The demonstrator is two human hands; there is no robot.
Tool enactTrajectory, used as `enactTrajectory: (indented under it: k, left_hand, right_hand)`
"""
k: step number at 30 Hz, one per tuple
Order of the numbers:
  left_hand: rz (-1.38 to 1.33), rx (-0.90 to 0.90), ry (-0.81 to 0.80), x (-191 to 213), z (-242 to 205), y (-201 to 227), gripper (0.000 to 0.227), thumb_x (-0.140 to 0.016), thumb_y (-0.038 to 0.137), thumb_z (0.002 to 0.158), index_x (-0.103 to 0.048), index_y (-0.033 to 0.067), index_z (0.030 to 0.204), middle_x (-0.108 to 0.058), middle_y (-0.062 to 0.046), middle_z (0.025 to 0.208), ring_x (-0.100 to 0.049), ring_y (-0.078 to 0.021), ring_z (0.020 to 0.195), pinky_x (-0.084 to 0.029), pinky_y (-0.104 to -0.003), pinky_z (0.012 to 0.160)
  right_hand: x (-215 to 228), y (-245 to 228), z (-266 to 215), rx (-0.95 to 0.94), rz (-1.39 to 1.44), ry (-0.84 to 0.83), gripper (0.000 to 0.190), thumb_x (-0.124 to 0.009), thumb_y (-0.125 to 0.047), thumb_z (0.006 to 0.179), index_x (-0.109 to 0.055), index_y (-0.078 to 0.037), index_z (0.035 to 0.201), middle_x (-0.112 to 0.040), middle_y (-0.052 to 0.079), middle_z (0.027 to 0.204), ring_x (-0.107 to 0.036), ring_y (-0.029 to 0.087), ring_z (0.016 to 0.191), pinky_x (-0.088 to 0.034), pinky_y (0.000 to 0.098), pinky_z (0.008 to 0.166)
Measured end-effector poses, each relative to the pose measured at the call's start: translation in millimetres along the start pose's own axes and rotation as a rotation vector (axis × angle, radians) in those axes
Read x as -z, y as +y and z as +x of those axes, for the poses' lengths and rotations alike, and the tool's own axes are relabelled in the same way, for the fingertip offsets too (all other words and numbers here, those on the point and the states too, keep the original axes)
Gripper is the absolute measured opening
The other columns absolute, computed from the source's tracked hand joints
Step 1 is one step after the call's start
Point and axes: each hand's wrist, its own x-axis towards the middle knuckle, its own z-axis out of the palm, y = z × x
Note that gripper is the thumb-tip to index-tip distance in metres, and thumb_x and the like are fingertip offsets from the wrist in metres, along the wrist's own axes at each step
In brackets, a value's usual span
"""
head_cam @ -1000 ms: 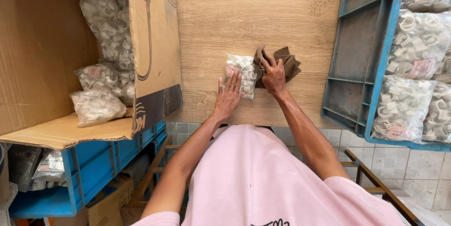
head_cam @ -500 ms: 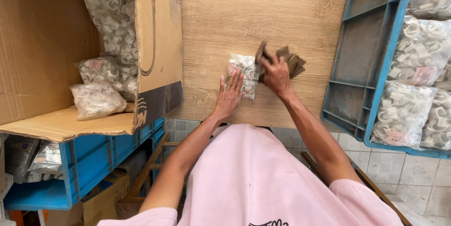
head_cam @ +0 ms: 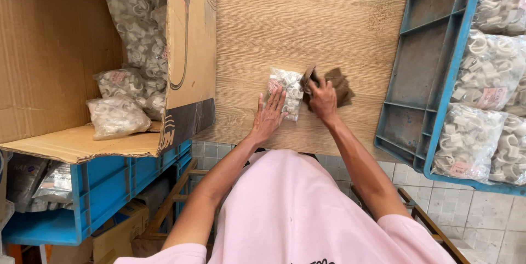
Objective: The person wipes plastic rings with a cloth and places them into small plastic bags, then organizes the bags into a blue crate and a cardboard box.
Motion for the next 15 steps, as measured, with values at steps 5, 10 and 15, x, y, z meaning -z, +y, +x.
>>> enactTrajectory:
  k: [5, 10, 15]
  left_hand:
    - [-0.036, 0.004, -0.006, -1.7, -0.9, 0.2, 0.074, -0.043, 0.048, 0.099, -0.016, 0.0128, 0.159, -0.013, -0.009, 0.166, -0.011, -0.0222, 0.153, -0.003, -0.057, 0.119]
    - [-0.030, 0.016, -0.017, -2.2, -0.8, 0.2, 0.076, -0.046, 0.048, 0.098, -0.017, 0.0128, 0.158, -0.013, -0.009, 0.166, -0.010, -0.0223, 0.153, -0.007, -0.057, 0.119]
    - [-0.052, 0.009, -0.011, -5.8, -2.1, 1.4, 0.076, -0.046, 0.050, 0.098, -0.018, 0.0138, 0.158, -0.014, -0.008, 0.166, -0.011, -0.0213, 0.153, -0.008, -0.058, 0.118]
  right_hand:
    - [-5.1, 9.4, 26.1, -0.169, -0.013, 0.022, 0.022, -0.065, -0.023, 0.085, -0.067, -0.023, 0.108, -0.052, 0.009, 0.108, -0.055, 0.032, 0.088, -0.049, 0.0431, 0.063]
    - [42.8, -56.3, 16.8, -0.024, 0.092, 0.011, 0.044, -0.064, -0.046, 0.087, -0.065, -0.022, 0.123, -0.054, 0.012, 0.121, -0.056, 0.035, 0.095, -0.050, 0.0484, 0.068]
    - [-30.0, 16.1, 19.6, -0.081, 0.007, -0.067, 0.046, -0.069, -0.024, 0.079, -0.068, -0.023, 0.124, -0.061, 0.007, 0.110, -0.057, 0.031, 0.093, -0.053, 0.0433, 0.067]
